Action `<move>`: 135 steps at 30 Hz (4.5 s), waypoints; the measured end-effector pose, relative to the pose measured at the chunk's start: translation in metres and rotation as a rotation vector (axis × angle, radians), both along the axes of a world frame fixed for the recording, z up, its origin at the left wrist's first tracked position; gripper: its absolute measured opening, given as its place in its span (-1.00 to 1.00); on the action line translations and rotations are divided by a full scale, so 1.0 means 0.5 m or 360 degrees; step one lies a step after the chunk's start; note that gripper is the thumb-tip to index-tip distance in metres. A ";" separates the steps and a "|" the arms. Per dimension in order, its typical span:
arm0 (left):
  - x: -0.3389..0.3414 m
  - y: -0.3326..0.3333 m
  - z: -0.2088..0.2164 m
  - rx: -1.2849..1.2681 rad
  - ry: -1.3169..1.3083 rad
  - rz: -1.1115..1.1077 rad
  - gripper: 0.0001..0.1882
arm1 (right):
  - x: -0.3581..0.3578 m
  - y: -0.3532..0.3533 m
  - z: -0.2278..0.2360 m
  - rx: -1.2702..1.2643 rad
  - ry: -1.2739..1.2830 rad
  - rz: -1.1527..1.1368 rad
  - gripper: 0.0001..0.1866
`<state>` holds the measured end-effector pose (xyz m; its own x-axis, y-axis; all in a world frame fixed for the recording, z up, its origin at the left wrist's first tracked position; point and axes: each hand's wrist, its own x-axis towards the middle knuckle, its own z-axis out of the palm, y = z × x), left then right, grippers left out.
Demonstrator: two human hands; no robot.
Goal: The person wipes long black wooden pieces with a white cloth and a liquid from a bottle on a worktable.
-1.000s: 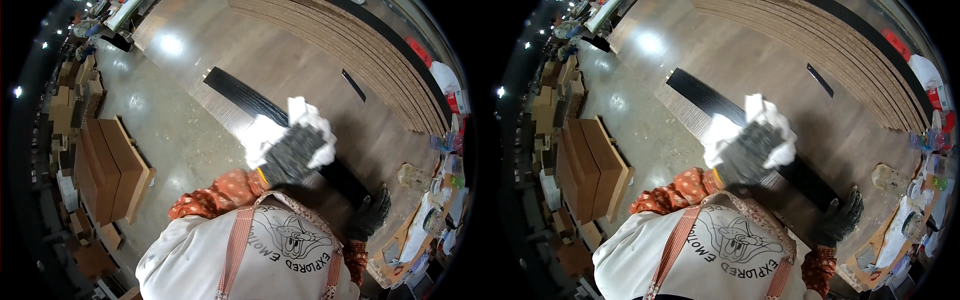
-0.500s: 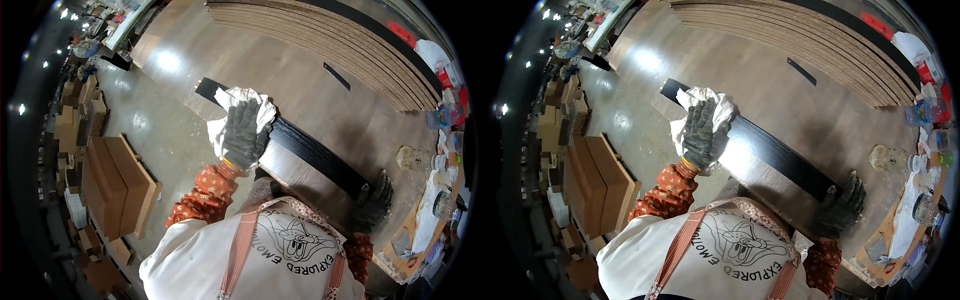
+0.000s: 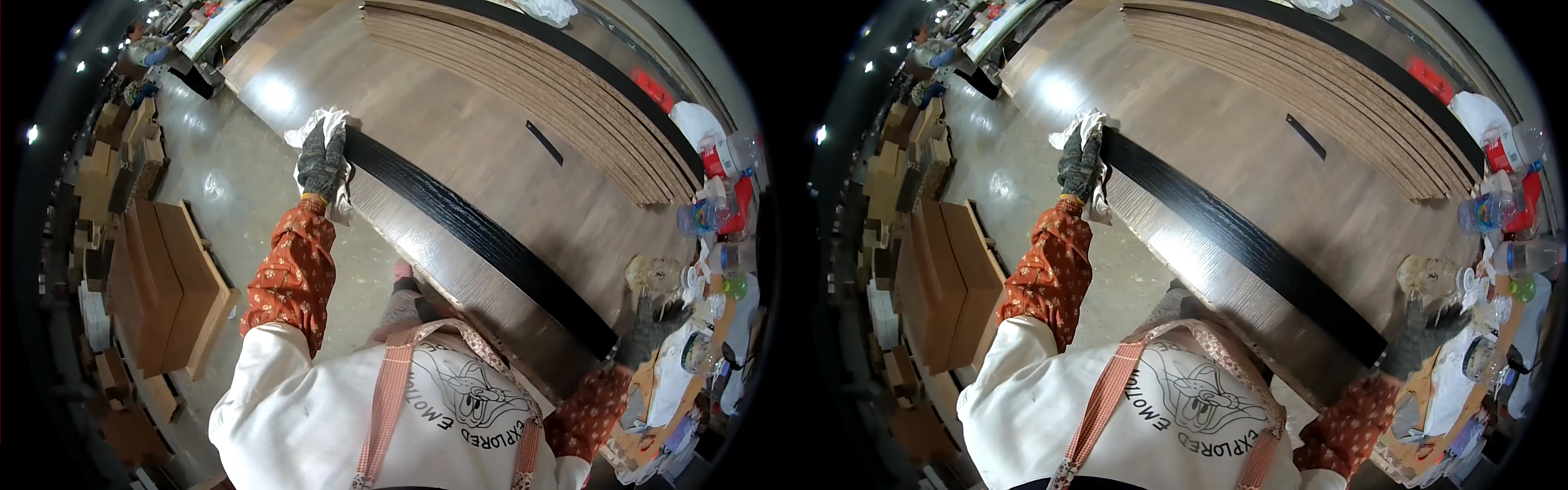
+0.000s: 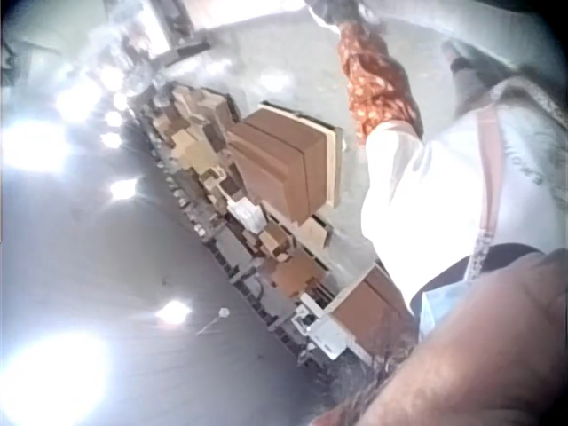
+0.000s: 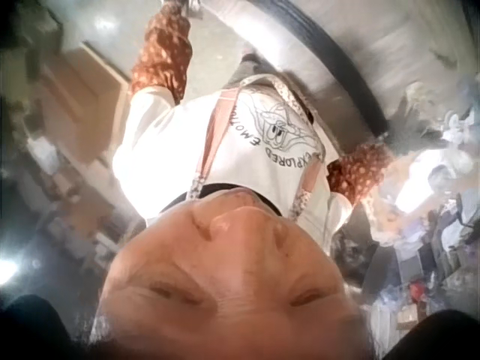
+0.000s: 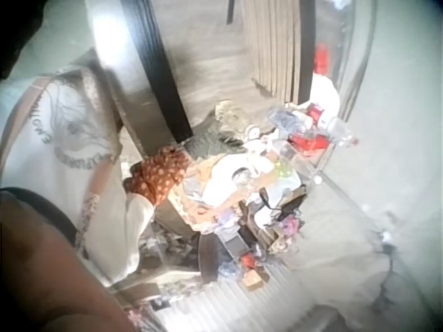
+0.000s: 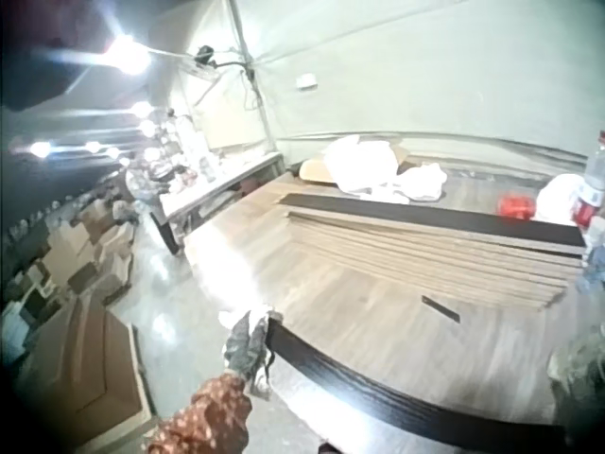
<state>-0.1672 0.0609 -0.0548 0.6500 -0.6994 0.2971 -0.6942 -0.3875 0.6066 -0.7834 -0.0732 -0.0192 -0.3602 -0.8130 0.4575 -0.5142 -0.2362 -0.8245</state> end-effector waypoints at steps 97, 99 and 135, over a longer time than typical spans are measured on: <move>0.108 0.100 0.024 -0.0066 -0.0298 -0.0319 -0.69 | 0.491 0.125 -0.023 0.0222 0.0974 0.1337 0.08; 0.074 0.107 -0.012 -0.0257 -0.0063 -0.0409 -0.70 | 0.514 0.117 -0.056 -0.0340 0.1091 0.1287 0.09; -0.042 -0.116 0.064 -0.0156 -0.0005 -0.1206 -0.71 | 0.461 0.201 -0.012 0.1058 0.1837 -0.0352 -0.39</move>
